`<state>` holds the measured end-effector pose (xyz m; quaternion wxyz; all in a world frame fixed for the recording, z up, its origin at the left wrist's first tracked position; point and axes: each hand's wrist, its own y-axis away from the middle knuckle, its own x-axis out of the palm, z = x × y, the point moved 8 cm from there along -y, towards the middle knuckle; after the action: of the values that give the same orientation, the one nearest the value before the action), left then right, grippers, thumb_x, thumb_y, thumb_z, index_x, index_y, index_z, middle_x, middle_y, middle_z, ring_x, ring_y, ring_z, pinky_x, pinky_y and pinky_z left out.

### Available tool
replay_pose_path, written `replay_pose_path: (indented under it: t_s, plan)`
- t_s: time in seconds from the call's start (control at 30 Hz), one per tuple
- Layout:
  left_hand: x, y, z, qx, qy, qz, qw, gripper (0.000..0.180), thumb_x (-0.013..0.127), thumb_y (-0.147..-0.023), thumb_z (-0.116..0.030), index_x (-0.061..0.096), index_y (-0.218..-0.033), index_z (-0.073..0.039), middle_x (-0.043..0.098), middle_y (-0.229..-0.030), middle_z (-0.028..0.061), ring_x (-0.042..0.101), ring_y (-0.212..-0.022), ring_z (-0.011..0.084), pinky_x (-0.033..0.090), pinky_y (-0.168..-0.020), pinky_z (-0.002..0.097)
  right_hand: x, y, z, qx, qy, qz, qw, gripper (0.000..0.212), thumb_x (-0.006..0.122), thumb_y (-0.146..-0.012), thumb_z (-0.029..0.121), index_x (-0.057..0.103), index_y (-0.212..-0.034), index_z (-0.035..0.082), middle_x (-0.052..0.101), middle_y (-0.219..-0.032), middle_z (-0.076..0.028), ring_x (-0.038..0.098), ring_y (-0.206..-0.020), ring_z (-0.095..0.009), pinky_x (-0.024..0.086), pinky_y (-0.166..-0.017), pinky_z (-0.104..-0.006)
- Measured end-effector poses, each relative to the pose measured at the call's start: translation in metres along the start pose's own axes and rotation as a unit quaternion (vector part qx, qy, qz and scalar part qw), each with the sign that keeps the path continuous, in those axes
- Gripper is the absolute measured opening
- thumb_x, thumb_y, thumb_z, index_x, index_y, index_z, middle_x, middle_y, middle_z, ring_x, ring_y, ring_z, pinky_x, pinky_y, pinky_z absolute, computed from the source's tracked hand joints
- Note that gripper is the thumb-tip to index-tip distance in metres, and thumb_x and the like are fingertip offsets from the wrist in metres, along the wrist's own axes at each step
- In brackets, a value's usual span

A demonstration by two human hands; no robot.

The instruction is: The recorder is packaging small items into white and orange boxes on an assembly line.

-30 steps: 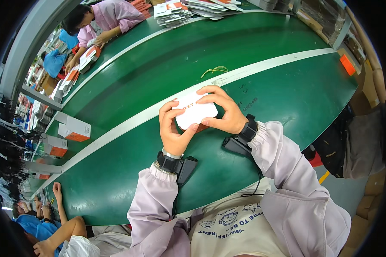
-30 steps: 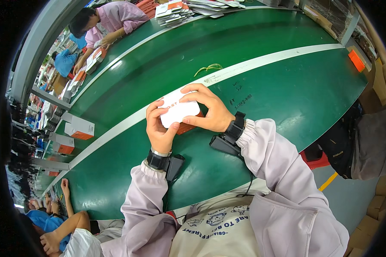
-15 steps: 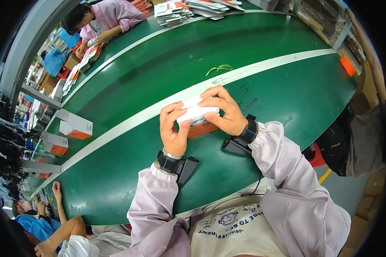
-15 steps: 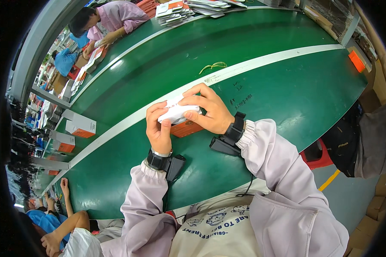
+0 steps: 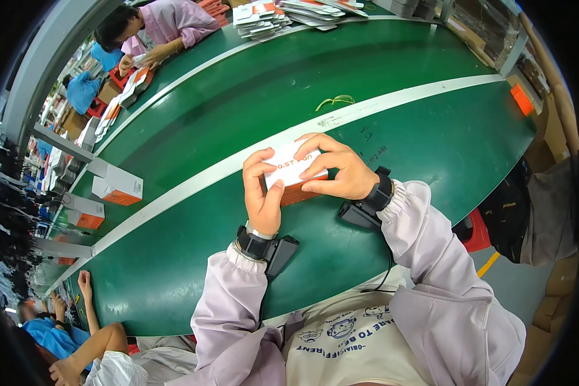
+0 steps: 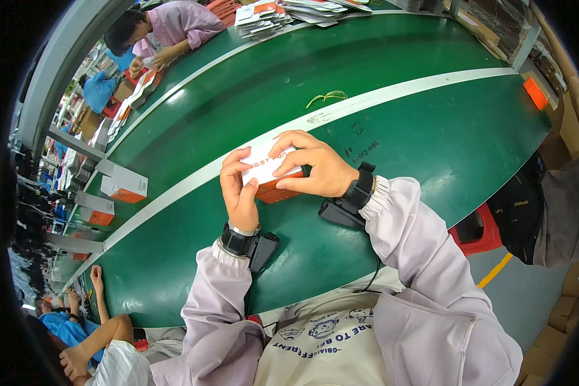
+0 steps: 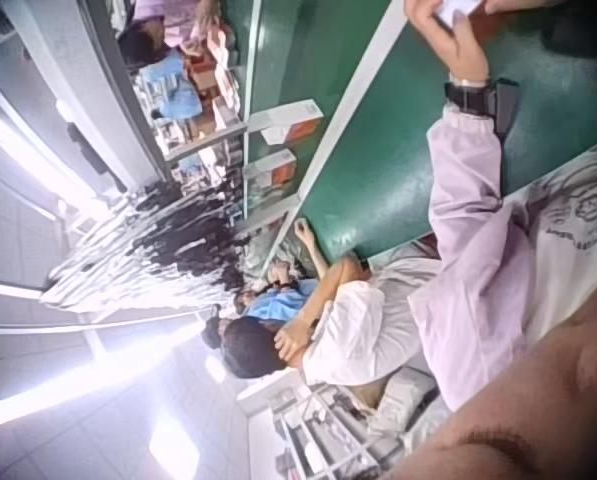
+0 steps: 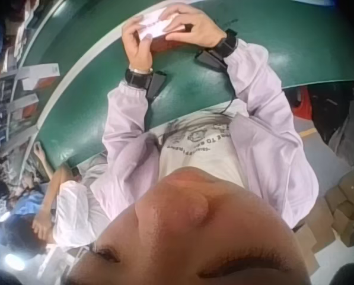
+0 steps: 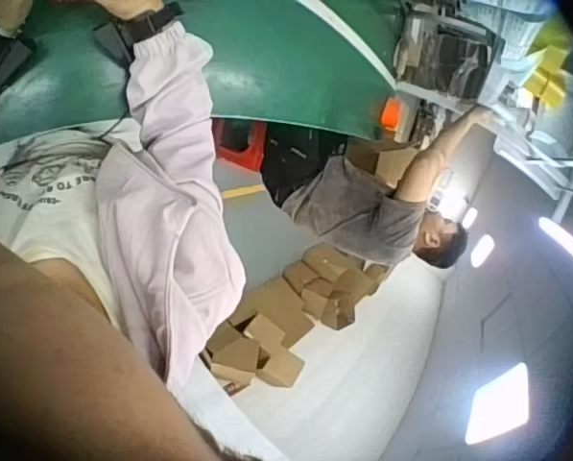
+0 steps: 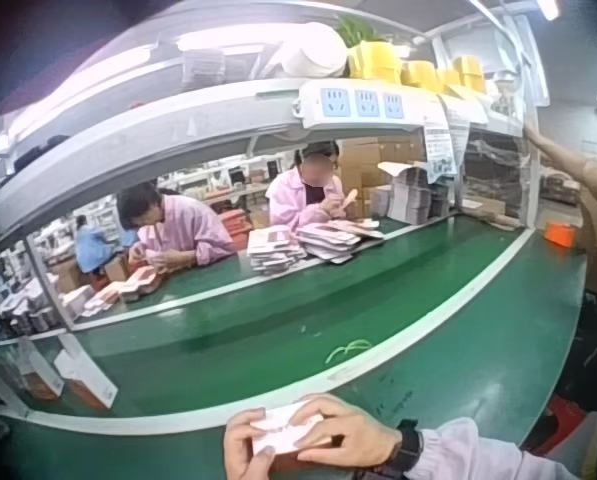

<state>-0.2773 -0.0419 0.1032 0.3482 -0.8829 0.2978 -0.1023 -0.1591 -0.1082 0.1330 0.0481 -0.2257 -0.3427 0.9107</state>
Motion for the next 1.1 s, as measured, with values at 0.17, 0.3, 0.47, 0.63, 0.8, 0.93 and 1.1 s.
replay_pose_path:
  t_s: [0.17,0.3,0.47,0.63,0.8,0.93,1.1]
  plan:
    - [-0.045,-0.002,0.019,-0.080,-0.023,-0.142,0.986,0.030,0.048,-0.077,-0.003,0.040,-0.106,-0.003,0.043,-0.109,0.0120,0.040,-0.106,0.0214,0.034,-0.089,0.0333,-0.026,-0.002,-0.010,0.011,0.129,-0.073,0.989,0.014,0.068,-0.063,0.004,0.060,-0.074,0.007,0.054,-0.096,-0.007,0.048,-0.099,-0.025,0.038,-0.084,-0.0338]
    - [-0.152,0.003,0.042,-0.134,-0.113,-0.331,0.927,0.041,0.053,-0.081,-0.016,0.034,-0.115,-0.002,0.041,-0.113,0.0107,0.042,-0.103,0.0195,0.035,-0.087,0.0317,-0.104,0.017,-0.030,0.048,0.316,-0.259,0.911,0.015,0.066,-0.067,0.005,0.058,-0.080,0.006,0.054,-0.099,-0.009,0.049,-0.098,-0.025,0.038,-0.084,-0.0326]
    - [-0.277,0.030,0.056,-0.164,-0.177,-0.487,0.839,0.062,0.062,-0.077,-0.021,0.027,-0.122,0.002,0.037,-0.119,0.0149,0.038,-0.110,0.0225,0.032,-0.092,0.0331,-0.148,0.047,-0.027,0.054,0.523,-0.387,0.758,0.016,0.063,-0.071,0.007,0.056,-0.086,0.005,0.054,-0.101,-0.009,0.046,-0.103,-0.025,0.035,-0.088,-0.0332]
    - [-0.341,0.043,0.065,-0.176,-0.224,-0.482,0.828,0.080,0.069,-0.069,-0.024,0.021,-0.124,0.006,0.031,-0.125,0.0185,0.033,-0.115,0.0253,0.030,-0.094,0.0334,-0.109,0.029,0.011,-0.005,0.433,-0.422,0.797,0.011,0.058,-0.075,0.007,0.056,-0.086,0.004,0.056,-0.094,-0.007,0.049,-0.096,-0.022,0.036,-0.085,-0.0303]
    - [-0.358,0.027,0.071,-0.196,-0.340,-0.446,0.805,0.093,0.074,-0.062,-0.025,0.015,-0.126,0.008,0.029,-0.126,0.0195,0.034,-0.115,0.0267,0.030,-0.096,0.0336,-0.050,0.020,-0.074,0.230,0.157,-0.129,0.952,0.008,0.057,-0.077,0.008,0.056,-0.083,0.003,0.055,-0.082,-0.003,0.051,-0.077,-0.012,0.039,-0.071,-0.0236]
    - [-0.383,0.029,0.075,-0.206,-0.375,-0.458,0.779,0.100,0.077,-0.059,-0.024,0.013,-0.127,0.009,0.030,-0.125,0.0196,0.036,-0.113,0.0262,0.029,-0.096,0.0332,-0.030,0.018,-0.092,0.273,0.114,-0.041,0.955,0.009,0.057,-0.078,0.010,0.057,-0.081,0.002,0.054,-0.076,0.000,0.048,-0.067,-0.008,0.039,-0.062,-0.0209]
    - [-0.406,0.031,0.071,-0.202,-0.382,-0.500,0.751,0.094,0.078,-0.057,-0.022,0.020,-0.124,0.009,0.037,-0.119,0.0179,0.043,-0.106,0.0239,0.034,-0.093,0.0323,-0.029,0.018,-0.101,0.289,0.096,-0.050,0.951,0.010,0.057,-0.078,0.012,0.058,-0.081,0.003,0.054,-0.074,0.002,0.046,-0.065,-0.006,0.038,-0.060,-0.0197]
